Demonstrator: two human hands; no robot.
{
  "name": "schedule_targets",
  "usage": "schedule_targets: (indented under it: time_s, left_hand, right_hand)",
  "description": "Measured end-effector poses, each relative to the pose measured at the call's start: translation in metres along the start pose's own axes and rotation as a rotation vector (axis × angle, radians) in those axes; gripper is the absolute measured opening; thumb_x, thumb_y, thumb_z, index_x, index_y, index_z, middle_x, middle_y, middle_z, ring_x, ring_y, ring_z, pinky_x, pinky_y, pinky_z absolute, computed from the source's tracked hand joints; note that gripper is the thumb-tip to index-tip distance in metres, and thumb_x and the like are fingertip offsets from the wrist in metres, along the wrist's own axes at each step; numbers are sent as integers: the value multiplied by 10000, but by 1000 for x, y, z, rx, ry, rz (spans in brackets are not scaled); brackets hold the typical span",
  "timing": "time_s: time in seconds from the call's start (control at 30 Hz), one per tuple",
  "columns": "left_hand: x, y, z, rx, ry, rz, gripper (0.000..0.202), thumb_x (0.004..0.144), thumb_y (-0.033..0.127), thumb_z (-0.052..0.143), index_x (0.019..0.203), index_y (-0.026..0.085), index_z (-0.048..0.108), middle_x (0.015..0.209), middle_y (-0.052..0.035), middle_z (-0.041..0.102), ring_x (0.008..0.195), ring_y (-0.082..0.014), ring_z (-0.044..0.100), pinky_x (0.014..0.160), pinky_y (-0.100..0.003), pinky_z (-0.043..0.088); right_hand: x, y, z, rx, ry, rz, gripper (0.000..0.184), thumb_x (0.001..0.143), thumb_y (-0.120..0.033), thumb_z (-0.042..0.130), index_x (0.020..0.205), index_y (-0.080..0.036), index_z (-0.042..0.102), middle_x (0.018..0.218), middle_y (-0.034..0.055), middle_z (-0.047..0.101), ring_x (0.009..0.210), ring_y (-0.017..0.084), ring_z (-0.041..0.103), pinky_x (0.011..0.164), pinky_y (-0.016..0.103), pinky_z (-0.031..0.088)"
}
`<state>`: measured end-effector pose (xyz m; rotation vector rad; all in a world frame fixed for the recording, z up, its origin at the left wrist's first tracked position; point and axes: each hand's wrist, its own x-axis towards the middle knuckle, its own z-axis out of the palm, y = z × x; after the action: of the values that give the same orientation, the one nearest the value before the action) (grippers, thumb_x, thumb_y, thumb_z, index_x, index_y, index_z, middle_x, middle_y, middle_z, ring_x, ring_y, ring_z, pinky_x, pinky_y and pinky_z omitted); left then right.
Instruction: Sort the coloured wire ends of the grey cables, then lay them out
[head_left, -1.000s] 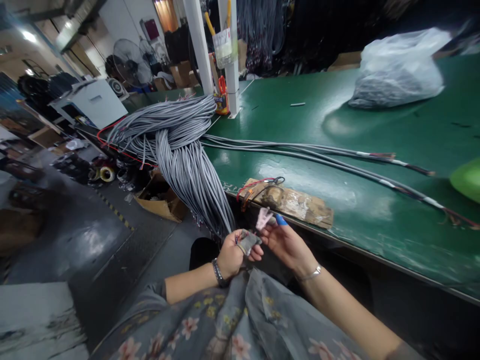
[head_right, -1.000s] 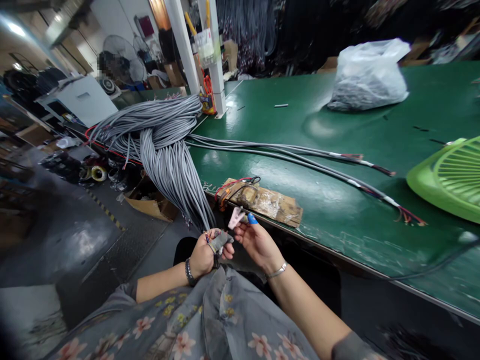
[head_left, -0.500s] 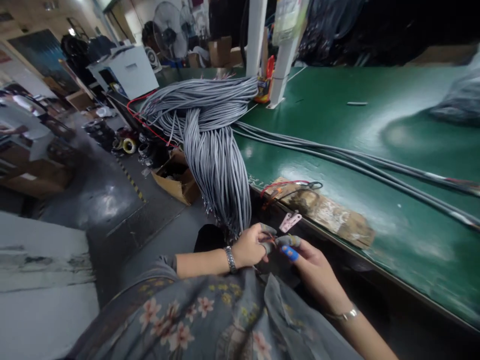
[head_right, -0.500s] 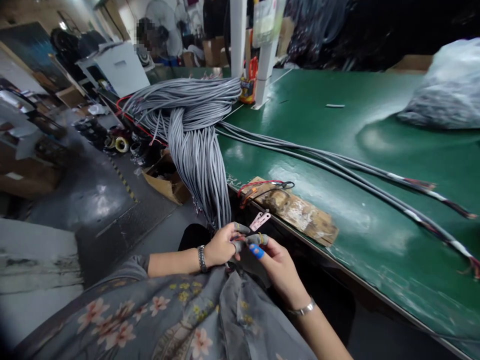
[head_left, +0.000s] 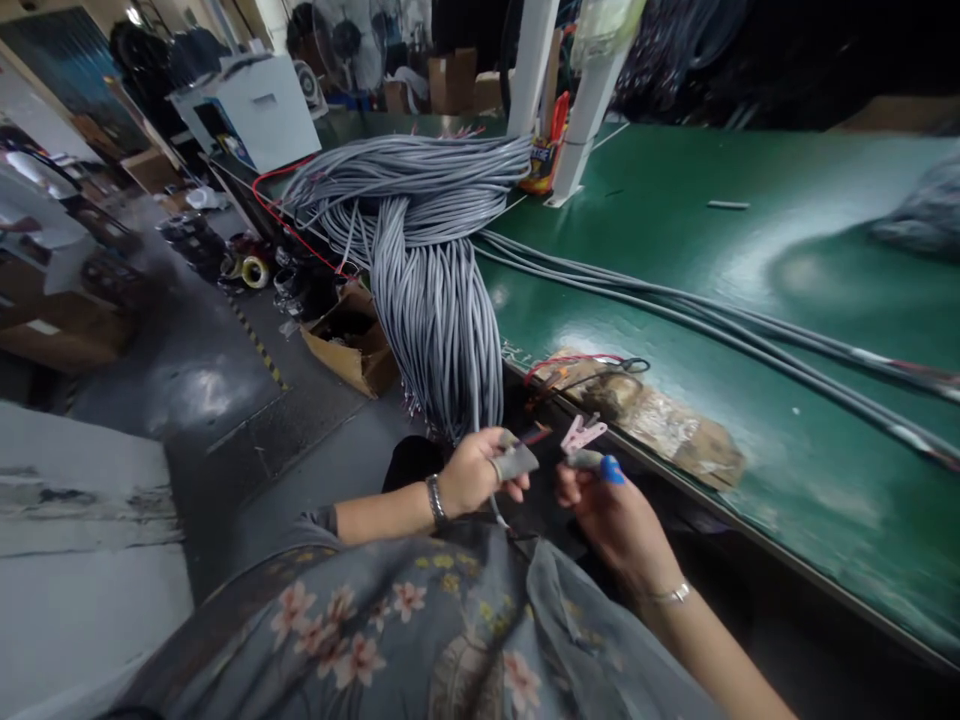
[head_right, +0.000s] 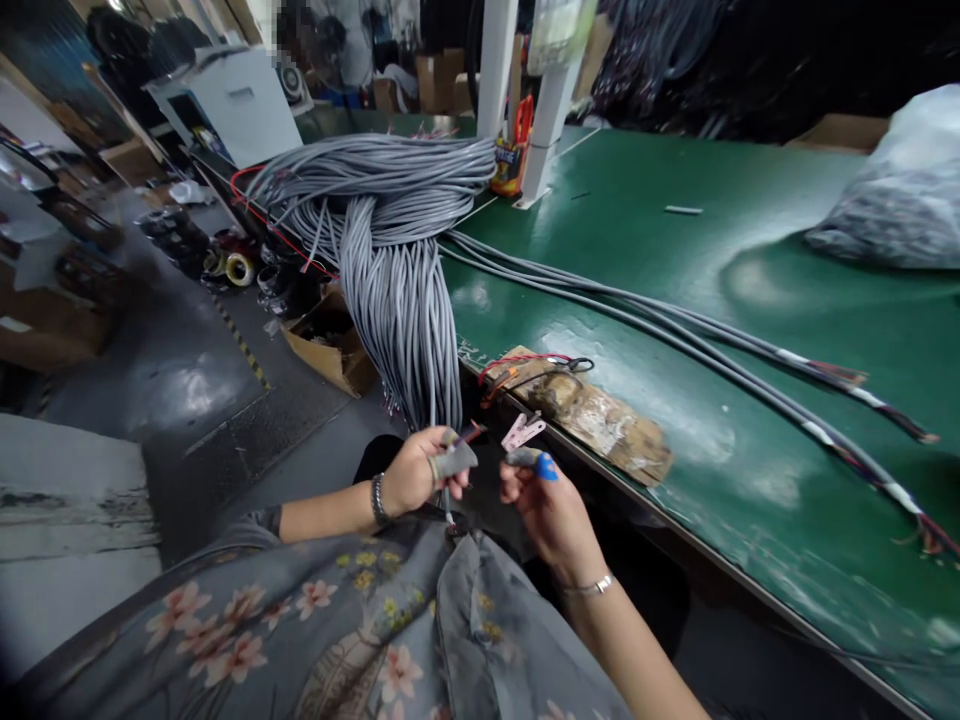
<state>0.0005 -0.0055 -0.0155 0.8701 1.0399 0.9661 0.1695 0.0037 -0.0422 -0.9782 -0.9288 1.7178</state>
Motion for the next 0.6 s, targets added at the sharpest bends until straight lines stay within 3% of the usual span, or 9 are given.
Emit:
schedule_targets:
  time_s: [0.1,0.2,0.27,0.4,0.6]
  left_hand:
    - [-1,11,-3,-171,141,73,418,606,497,734,736,153,534,546,23,570,390,-75,501,361,-172,261]
    - [-2,16,-1,-231,145,93,428,568,478,760,733,146,548,549,13,575,396,-75,503,361,-176,210]
    - [-3,15,1,-251,113,94,456,544,491,773,742,144,553,570,2,583,430,-86,532,379,-182,215]
    - [-4,11,-1,-295,20,122,506,588,580,728,787,143,572,639,-44,623,552,-147,609,438,-207,274]
    - [-1,1,-7,-97,-18,14,506,635,623,694,672,138,551,595,-31,608,489,-108,572,435,-198,303]
  right_hand:
    - [13,17,7,-101,-271,205,440,697,-623,639,811,-198,644,725,47,664,472,111,468,468,258,406]
    - [37,40,14,-419,-488,261,372,678,-566,655,707,-196,631,629,33,635,462,123,467,459,261,392]
    - [55,52,15,-594,-429,170,282,627,-469,699,585,-211,591,566,17,604,509,147,491,486,262,390]
    - [70,59,7,-687,-316,90,179,604,-342,697,543,-226,575,550,11,593,552,171,510,529,274,386]
    - [32,29,-5,-615,-237,-27,322,721,-504,602,642,-193,625,637,20,623,617,173,530,628,298,435]
